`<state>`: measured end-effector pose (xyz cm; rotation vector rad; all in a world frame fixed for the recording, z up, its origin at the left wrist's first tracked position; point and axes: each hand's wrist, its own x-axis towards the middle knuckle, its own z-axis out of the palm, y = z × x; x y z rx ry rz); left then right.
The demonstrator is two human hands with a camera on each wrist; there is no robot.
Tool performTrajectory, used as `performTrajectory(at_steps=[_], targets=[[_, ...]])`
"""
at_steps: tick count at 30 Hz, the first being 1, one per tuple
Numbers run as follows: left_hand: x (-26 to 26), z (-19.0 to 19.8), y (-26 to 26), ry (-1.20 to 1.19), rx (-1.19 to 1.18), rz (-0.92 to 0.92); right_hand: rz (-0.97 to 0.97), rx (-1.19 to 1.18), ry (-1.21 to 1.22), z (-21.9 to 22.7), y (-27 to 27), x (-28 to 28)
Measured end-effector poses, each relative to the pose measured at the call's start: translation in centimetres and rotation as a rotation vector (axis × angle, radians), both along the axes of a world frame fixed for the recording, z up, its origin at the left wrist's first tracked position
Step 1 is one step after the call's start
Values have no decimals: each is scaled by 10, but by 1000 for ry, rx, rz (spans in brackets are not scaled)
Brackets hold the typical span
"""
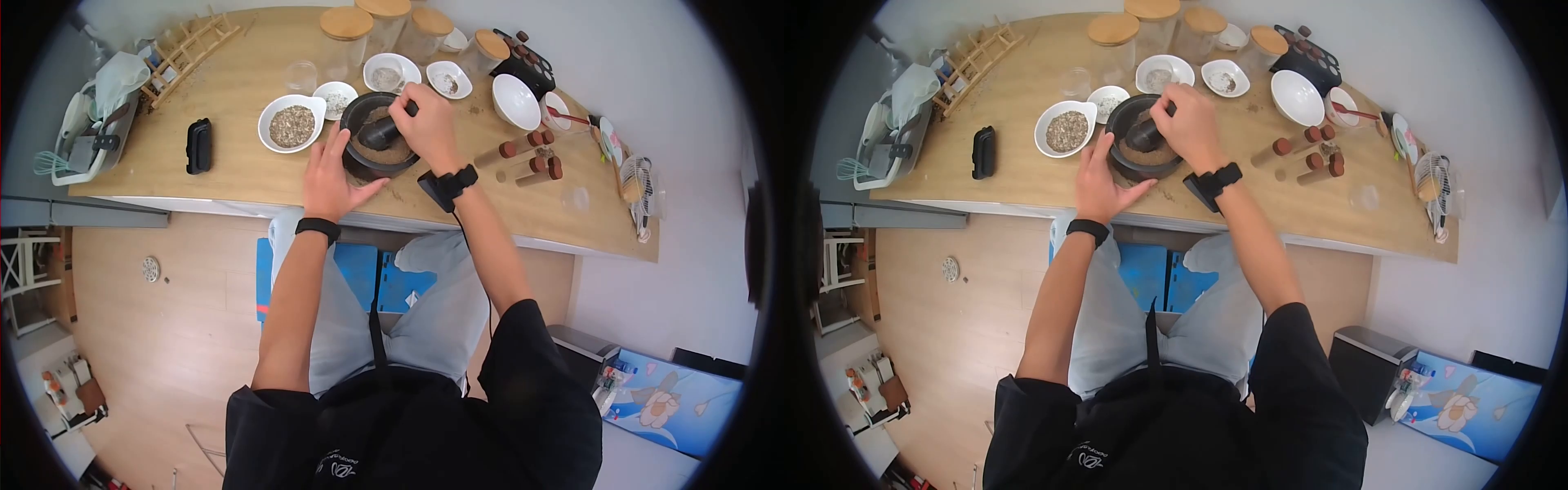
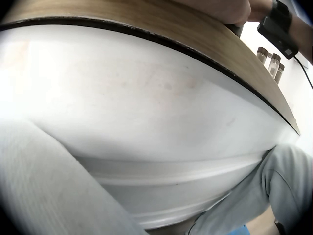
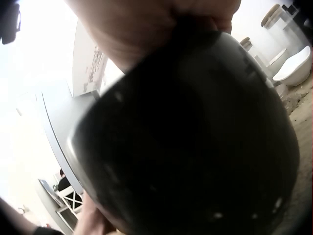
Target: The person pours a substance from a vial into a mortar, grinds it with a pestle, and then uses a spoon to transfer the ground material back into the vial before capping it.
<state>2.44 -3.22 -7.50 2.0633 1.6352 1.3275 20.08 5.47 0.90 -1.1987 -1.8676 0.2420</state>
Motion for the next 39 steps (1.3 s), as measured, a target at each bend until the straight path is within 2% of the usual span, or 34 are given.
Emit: performTrajectory(at_steps=[1, 3, 5, 7, 9, 11, 12, 13, 15, 17, 20, 21, 24, 25, 27, 29, 31, 33, 35, 39], targets=[[2, -1, -1, 21, 29, -3, -6, -10, -4, -3, -2, 2], [3, 1, 2, 25, 84, -14, -141, 145, 49, -5, 7, 4], [2, 0, -2, 13, 21, -3, -139, 94, 67, -6, 5, 1], [3, -2, -4, 24, 13, 8, -5, 6, -28, -6, 3, 6], [5, 1, -2, 38, 30, 15, -30, 56, 15, -5, 4, 9], [3, 4, -4, 25, -67, 14, -118, 68, 92, -7, 5, 5], [1, 3, -4, 27, -70, 16, -23, 13, 62, -10, 2, 6], [1, 3, -3, 35, -54, 19, -24, 6, 61, -8, 3, 6], [6, 0, -4, 39, -32, 10, -17, 55, -91, -1, 8, 7], [3, -1, -2, 32, 81, 14, -72, 112, 2, 3, 5, 2], [3, -3, -3, 33, 41, 16, 29, 38, -41, -1, 1, 2], [5, -5, -5, 29, 33, 8, 22, 30, -45, -3, 1, 5], [3, -4, 4, 25, 78, 19, -167, 111, 63, -8, 6, 4], [2, -3, 4, 21, 67, 16, -160, 108, 65, -4, 7, 0], [4, -5, -5, 13, 31, -1, 9, 37, -58, 0, -3, 1], [4, 1, -1, 29, 7, 12, -5, 43, -87, -1, -2, 5], [1, 1, 1, 46, 43, 28, -194, 160, 59, -5, 1, -1], [2, -5, -2, 9, 23, -1, -160, 144, 60, -9, -3, -5], [5, -8, -3, 27, 61, -4, -29, 80, -65, -2, -4, 0], [2, -6, 3, 38, 105, 7, -132, 128, 38, -9, -1, -1]])
